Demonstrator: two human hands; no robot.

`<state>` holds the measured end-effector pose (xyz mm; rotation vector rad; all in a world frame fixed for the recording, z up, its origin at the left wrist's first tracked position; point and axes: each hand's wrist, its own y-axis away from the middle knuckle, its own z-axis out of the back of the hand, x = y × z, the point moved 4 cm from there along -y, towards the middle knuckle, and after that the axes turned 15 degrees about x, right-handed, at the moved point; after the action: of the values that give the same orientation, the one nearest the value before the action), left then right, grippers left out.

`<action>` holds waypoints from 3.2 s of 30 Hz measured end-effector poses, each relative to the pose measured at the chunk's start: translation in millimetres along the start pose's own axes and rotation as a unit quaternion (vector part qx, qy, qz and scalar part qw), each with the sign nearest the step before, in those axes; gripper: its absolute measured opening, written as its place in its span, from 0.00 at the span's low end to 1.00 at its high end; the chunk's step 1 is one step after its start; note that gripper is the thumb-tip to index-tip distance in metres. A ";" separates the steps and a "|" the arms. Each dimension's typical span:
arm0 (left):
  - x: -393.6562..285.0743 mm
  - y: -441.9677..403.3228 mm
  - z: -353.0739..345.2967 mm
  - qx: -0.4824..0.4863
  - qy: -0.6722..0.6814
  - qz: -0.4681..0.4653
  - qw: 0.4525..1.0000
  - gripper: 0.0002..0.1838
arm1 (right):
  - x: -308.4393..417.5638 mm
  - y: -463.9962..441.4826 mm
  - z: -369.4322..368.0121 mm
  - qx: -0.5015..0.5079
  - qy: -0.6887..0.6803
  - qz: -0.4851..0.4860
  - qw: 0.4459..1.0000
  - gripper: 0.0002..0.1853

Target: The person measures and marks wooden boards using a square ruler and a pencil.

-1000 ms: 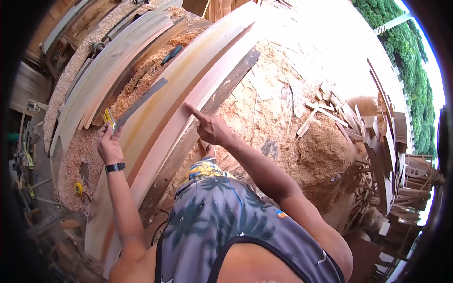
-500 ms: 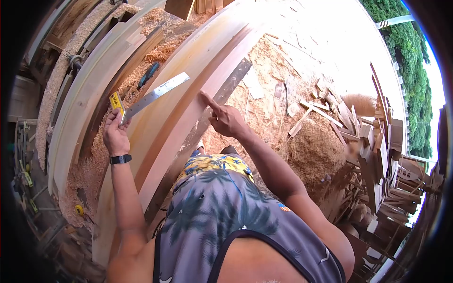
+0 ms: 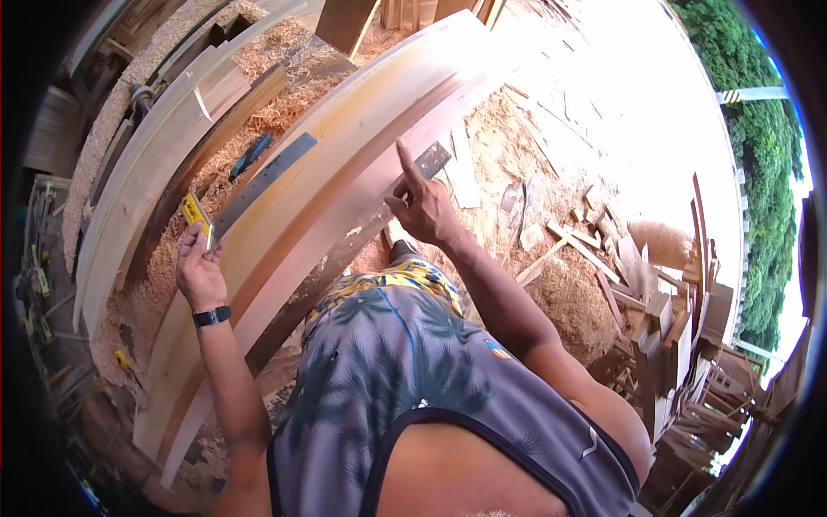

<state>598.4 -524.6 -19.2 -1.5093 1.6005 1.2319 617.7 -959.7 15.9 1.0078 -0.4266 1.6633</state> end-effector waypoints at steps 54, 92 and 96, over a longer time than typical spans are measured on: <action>101.7 -24.0 -247.9 -0.036 -0.384 -0.155 0.910 0.31 | -117.6 -167.2 191.9 0.202 -0.095 0.114 0.968 0.12; 106.4 -17.8 -248.6 -0.033 -0.324 -0.181 0.928 0.27 | -126.9 -170.7 193.2 0.250 -0.175 0.060 0.951 0.12; 105.0 -17.4 -250.9 -0.033 -0.320 -0.196 0.926 0.27 | -125.2 -170.7 193.0 0.246 -0.163 0.061 0.954 0.12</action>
<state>638.7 -794.1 -21.8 -1.2018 0.7941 1.3580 857.1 -1115.3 -8.0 1.6687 -0.2964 1.7593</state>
